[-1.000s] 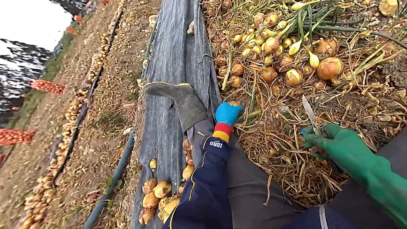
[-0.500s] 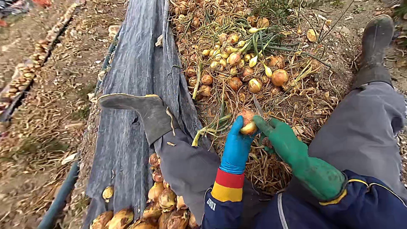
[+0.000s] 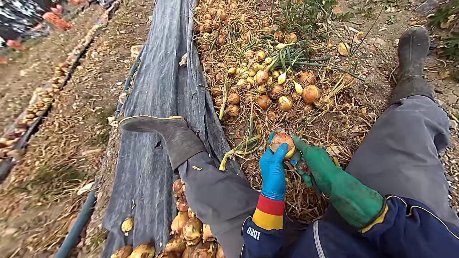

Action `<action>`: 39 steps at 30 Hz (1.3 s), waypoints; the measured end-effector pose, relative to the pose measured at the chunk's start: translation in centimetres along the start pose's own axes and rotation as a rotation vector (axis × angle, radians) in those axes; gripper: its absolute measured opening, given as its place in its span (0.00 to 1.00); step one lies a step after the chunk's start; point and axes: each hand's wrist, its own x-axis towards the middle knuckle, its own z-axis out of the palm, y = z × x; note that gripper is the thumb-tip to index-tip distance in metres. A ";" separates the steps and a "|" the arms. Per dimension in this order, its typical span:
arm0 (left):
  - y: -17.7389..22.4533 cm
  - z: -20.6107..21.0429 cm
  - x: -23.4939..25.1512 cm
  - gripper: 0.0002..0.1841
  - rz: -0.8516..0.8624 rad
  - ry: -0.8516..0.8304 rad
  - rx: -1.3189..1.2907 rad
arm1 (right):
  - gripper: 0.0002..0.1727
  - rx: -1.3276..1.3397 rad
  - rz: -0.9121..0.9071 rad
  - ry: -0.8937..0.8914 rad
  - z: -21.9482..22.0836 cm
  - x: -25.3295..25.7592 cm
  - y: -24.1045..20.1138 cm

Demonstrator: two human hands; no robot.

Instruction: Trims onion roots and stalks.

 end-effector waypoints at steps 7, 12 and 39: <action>2.2 -4.4 2.4 0.40 -0.014 -0.007 0.512 | 0.43 -0.018 -0.134 -0.165 -3.1 -2.0 0.7; 5.0 -5.0 0.7 0.56 0.006 -0.127 0.918 | 0.39 -0.182 -0.151 -0.012 -2.7 0.2 1.3; 4.6 -16.8 19.2 0.30 -0.170 -0.208 1.550 | 0.33 -0.378 -0.160 0.138 -8.2 4.9 -2.3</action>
